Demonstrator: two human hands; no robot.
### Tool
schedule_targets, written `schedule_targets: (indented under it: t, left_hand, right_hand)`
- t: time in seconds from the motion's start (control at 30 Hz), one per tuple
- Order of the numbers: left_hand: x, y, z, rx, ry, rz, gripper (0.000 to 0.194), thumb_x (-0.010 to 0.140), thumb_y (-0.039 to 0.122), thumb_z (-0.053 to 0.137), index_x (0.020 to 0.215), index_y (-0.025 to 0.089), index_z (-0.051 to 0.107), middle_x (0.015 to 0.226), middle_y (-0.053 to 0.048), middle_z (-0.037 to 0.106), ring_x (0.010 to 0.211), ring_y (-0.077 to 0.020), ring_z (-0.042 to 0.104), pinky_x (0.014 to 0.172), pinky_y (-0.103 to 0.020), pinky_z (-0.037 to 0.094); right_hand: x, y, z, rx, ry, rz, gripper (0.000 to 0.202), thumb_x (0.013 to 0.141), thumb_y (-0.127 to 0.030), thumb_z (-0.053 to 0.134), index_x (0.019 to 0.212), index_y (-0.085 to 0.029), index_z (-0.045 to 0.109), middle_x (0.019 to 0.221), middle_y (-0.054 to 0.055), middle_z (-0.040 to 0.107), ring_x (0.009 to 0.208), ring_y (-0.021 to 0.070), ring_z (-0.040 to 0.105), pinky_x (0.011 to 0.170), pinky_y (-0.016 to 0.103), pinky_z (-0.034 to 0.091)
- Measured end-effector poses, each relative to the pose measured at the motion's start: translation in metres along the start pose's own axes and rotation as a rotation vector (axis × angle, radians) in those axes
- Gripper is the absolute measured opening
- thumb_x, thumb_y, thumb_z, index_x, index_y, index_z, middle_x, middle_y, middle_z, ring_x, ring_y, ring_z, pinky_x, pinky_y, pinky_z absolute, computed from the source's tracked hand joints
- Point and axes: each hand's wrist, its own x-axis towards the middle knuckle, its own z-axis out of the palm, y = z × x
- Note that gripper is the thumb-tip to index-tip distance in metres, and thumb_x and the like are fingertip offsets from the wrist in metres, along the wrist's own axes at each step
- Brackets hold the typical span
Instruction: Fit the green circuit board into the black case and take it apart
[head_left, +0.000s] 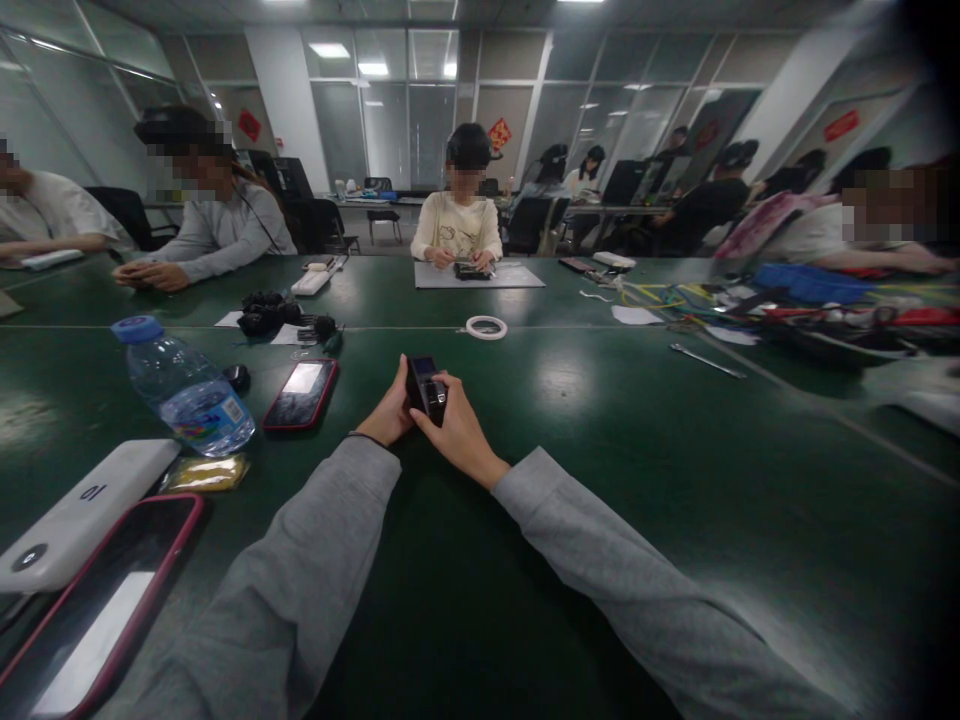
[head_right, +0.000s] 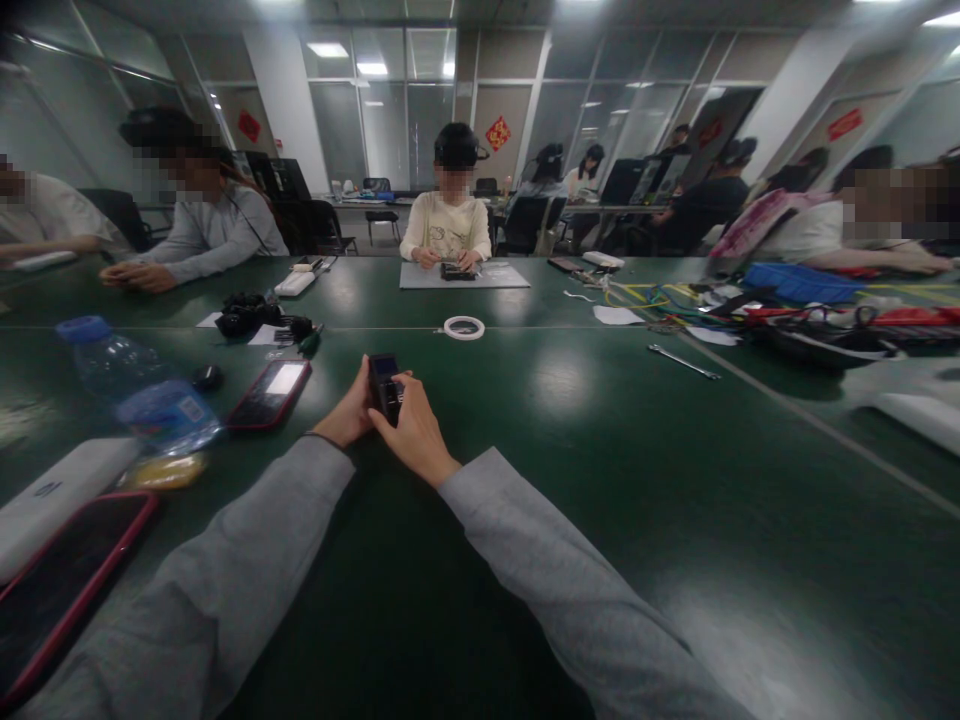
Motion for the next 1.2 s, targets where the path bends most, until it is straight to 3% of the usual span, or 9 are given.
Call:
schedule_targets:
  t: [0.27, 0.9, 1.2]
  left_hand:
    - [-0.001, 0.000, 0.000, 0.009, -0.051, 0.005, 0.075, 0.077, 0.073, 0.039, 0.110, 0.011, 0.065, 0.097, -0.014, 0.069, 0.100, -0.0243, 0.063, 0.091, -0.035, 0.048]
    - [-0.008, 0.001, 0.010, -0.002, -0.002, 0.026, 0.072, 0.081, 0.069, 0.035, 0.112, 0.010, 0.063, 0.098, -0.015, 0.069, 0.100, -0.0237, 0.062, 0.092, -0.036, 0.046]
    - [-0.008, 0.001, 0.010, -0.031, -0.037, 0.031, 0.071, 0.083, 0.067, 0.034, 0.113, 0.010, 0.062, 0.098, -0.015, 0.068, 0.101, -0.0240, 0.061, 0.094, -0.037, 0.045]
  right_hand:
    - [0.000, -0.001, 0.000, -0.007, -0.004, -0.005, 0.047, 0.084, -0.032, 0.059, 0.123, -0.020, 0.036, 0.117, 0.012, 0.045, 0.108, 0.0266, 0.049, 0.093, 0.044, 0.045]
    - [0.001, 0.001, 0.000, -0.033, 0.027, -0.042, 0.042, 0.085, -0.025, 0.054, 0.123, -0.019, 0.037, 0.118, 0.011, 0.047, 0.110, 0.0237, 0.049, 0.097, 0.041, 0.043]
    - [0.001, -0.003, -0.003, -0.085, 0.013, -0.024, 0.045, 0.088, -0.026, 0.050, 0.130, -0.019, 0.034, 0.123, 0.012, 0.047, 0.114, 0.0246, 0.049, 0.098, 0.043, 0.044]
